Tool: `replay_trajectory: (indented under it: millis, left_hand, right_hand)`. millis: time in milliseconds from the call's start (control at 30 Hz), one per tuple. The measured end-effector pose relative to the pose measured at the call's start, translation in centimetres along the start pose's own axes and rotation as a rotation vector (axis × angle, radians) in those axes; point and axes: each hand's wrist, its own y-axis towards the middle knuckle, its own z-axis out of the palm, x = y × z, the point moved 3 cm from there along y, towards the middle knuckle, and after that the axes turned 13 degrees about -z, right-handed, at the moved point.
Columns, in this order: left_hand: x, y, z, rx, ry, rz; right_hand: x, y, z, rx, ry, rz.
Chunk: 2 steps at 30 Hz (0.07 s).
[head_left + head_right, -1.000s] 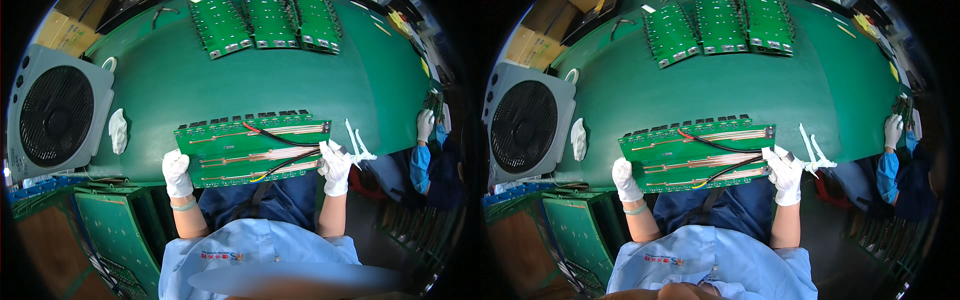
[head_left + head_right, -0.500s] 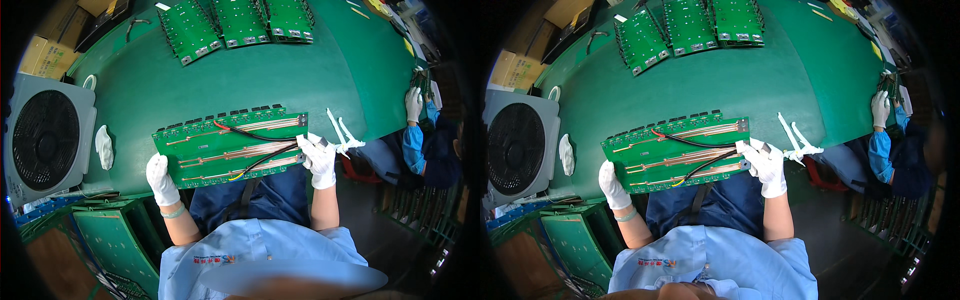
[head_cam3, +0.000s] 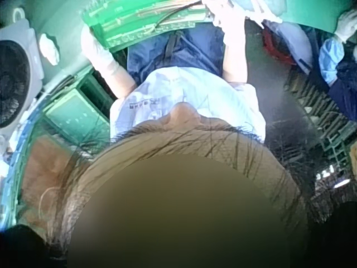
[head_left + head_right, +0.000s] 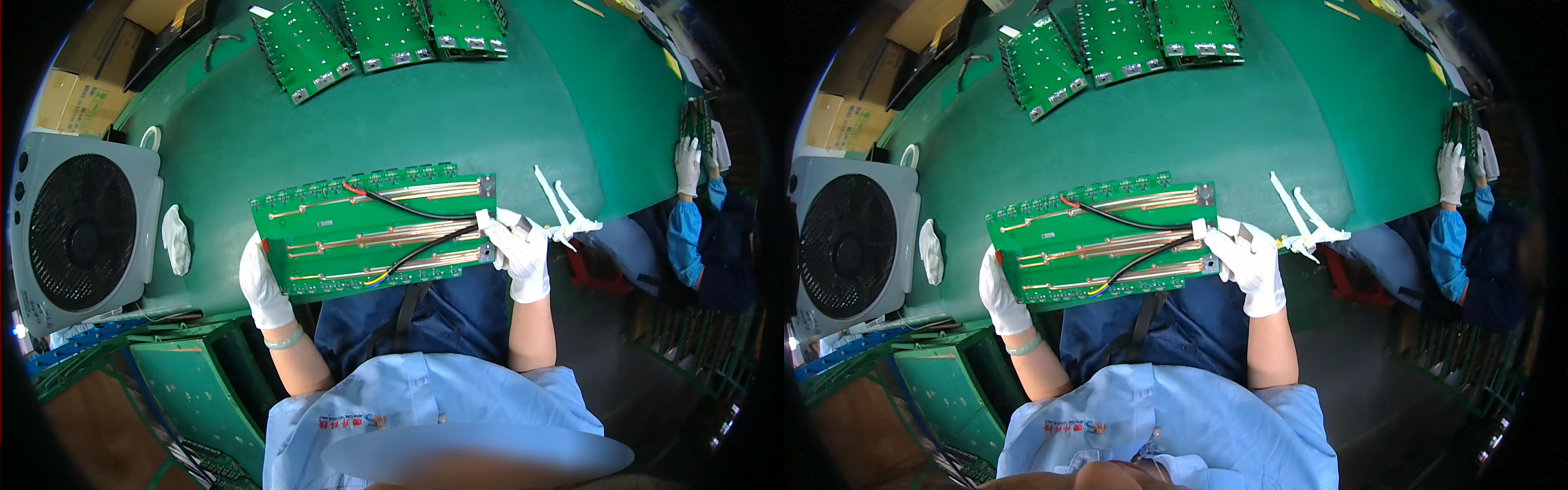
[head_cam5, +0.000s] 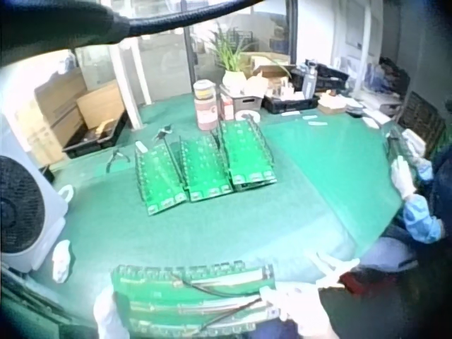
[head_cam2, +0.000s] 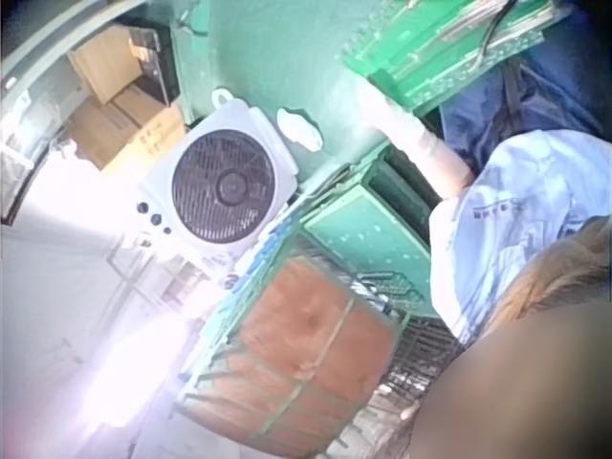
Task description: The person assembles electronic components and wiring harnesses onto green printed circuit boards using pliers and a screwdriver.
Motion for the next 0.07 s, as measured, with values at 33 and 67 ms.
replay_trajectory:
  millis: [33, 67]
  left_hand:
    - [0.0, 0.28, 0.17, 0.03, -0.05, -0.019]
    - [-0.03, 0.54, 0.31, 0.057, -0.1, -0.038]
  right_hand:
    - [-0.12, 0.08, -0.04, 0.002, -0.019, 0.018]
    - [0.02, 0.2, -0.02, 0.023, -0.04, -0.011]
